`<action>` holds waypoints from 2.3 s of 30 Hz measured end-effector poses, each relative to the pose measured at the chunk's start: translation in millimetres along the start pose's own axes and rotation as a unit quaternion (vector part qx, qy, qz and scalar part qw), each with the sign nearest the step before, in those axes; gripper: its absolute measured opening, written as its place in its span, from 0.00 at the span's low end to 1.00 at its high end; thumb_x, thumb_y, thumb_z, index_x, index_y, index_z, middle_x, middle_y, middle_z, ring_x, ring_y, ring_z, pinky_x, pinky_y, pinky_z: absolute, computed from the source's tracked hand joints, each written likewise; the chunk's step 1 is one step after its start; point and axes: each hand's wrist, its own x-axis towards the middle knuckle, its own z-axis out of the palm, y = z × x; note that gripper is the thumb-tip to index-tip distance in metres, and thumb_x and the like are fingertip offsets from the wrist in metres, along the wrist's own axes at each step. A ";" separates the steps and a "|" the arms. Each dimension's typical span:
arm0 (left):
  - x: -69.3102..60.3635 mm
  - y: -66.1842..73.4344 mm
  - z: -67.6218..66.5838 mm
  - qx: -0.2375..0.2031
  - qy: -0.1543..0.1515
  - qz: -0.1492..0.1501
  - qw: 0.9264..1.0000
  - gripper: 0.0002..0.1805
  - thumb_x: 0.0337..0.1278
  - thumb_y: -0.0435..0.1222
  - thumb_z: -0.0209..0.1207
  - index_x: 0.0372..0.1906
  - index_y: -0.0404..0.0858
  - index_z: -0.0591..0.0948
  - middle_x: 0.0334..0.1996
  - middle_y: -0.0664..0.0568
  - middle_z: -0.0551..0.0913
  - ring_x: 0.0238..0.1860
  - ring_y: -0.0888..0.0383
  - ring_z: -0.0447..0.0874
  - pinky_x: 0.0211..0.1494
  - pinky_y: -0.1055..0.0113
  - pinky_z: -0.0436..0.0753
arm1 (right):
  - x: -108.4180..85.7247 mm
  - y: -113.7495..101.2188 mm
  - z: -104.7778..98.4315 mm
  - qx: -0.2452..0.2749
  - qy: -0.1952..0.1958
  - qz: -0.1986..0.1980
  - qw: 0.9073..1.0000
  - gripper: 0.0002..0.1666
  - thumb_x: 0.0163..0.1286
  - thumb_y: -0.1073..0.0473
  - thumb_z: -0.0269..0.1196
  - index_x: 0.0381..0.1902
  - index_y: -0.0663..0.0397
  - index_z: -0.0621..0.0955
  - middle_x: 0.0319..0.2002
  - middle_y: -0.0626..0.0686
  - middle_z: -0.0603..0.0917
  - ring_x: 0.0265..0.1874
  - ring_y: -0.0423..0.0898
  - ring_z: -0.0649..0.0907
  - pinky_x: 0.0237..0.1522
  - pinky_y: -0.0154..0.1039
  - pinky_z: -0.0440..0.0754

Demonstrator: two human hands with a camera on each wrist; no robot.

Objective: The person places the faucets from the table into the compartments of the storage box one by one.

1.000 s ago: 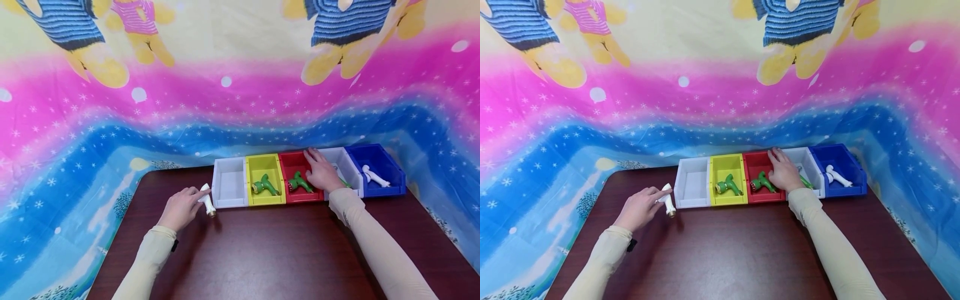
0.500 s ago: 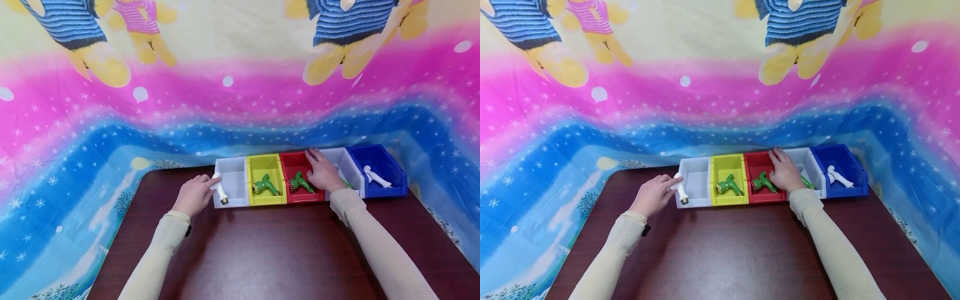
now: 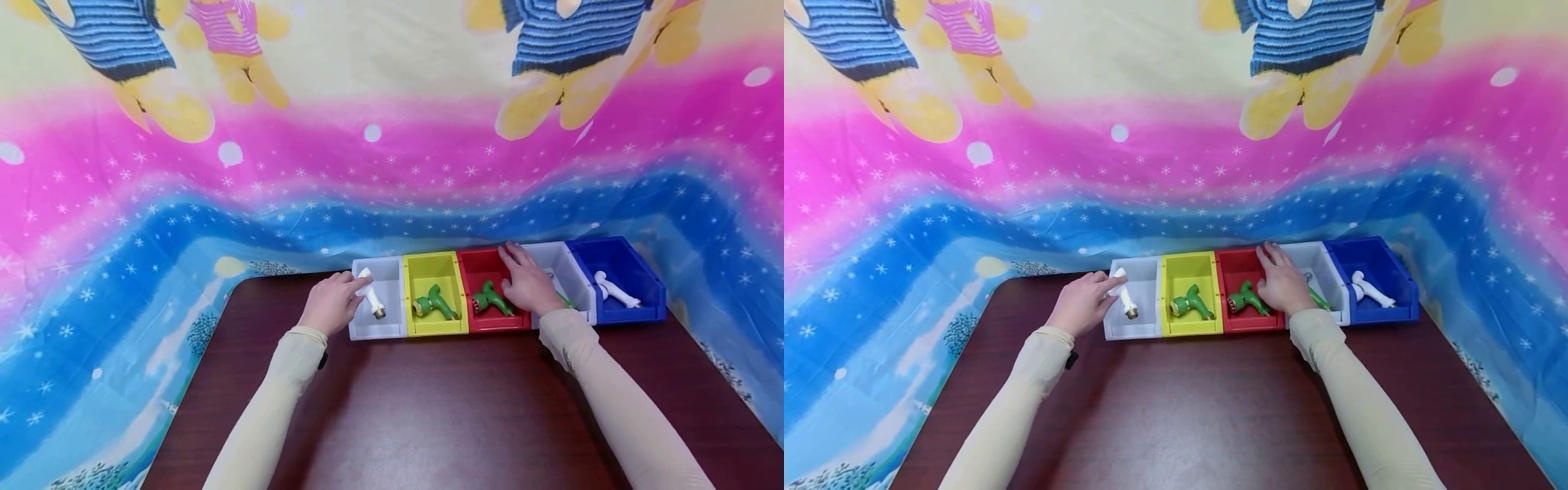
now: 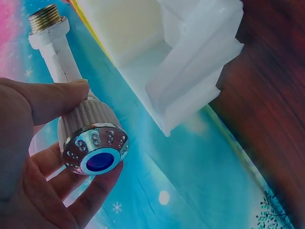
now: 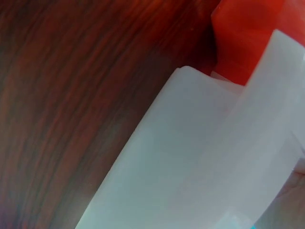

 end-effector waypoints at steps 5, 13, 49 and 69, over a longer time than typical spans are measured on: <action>8.9 1.8 5.1 0.002 0.002 0.005 1.000 0.22 0.64 0.39 0.68 0.63 0.53 0.85 0.37 0.49 0.84 0.38 0.51 0.83 0.39 0.56 0.85 | -0.1 -1.7 -0.8 0.001 0.002 -0.001 1.000 0.46 0.74 0.58 0.57 0.84 0.56 0.52 0.84 0.63 0.48 0.83 0.63 0.47 0.77 0.68 0.53; 17.6 7.5 13.4 0.005 -0.010 0.002 1.000 0.22 0.65 0.38 0.68 0.64 0.53 0.85 0.39 0.50 0.85 0.38 0.51 0.83 0.40 0.57 0.85 | -1.2 -2.8 -1.8 -0.001 -0.002 0.001 1.000 0.46 0.74 0.58 0.56 0.84 0.56 0.52 0.84 0.63 0.48 0.83 0.64 0.47 0.77 0.68 0.53; 20.4 20.0 39.7 0.014 -0.066 -0.032 0.997 0.22 0.67 0.41 0.67 0.65 0.55 0.84 0.46 0.51 0.88 0.44 0.53 0.87 0.46 0.56 0.87 | -4.1 -4.3 -3.6 0.003 0.002 -0.004 1.000 0.45 0.74 0.58 0.57 0.84 0.58 0.53 0.83 0.64 0.49 0.82 0.64 0.48 0.77 0.67 0.54; 23.1 20.8 49.0 0.033 -0.071 -0.027 0.997 0.23 0.65 0.40 0.68 0.64 0.54 0.84 0.44 0.50 0.88 0.40 0.54 0.86 0.43 0.59 0.87 | -2.6 -4.1 -2.1 0.003 0.007 -0.006 1.000 0.45 0.74 0.59 0.57 0.83 0.59 0.54 0.83 0.64 0.50 0.82 0.64 0.48 0.78 0.66 0.53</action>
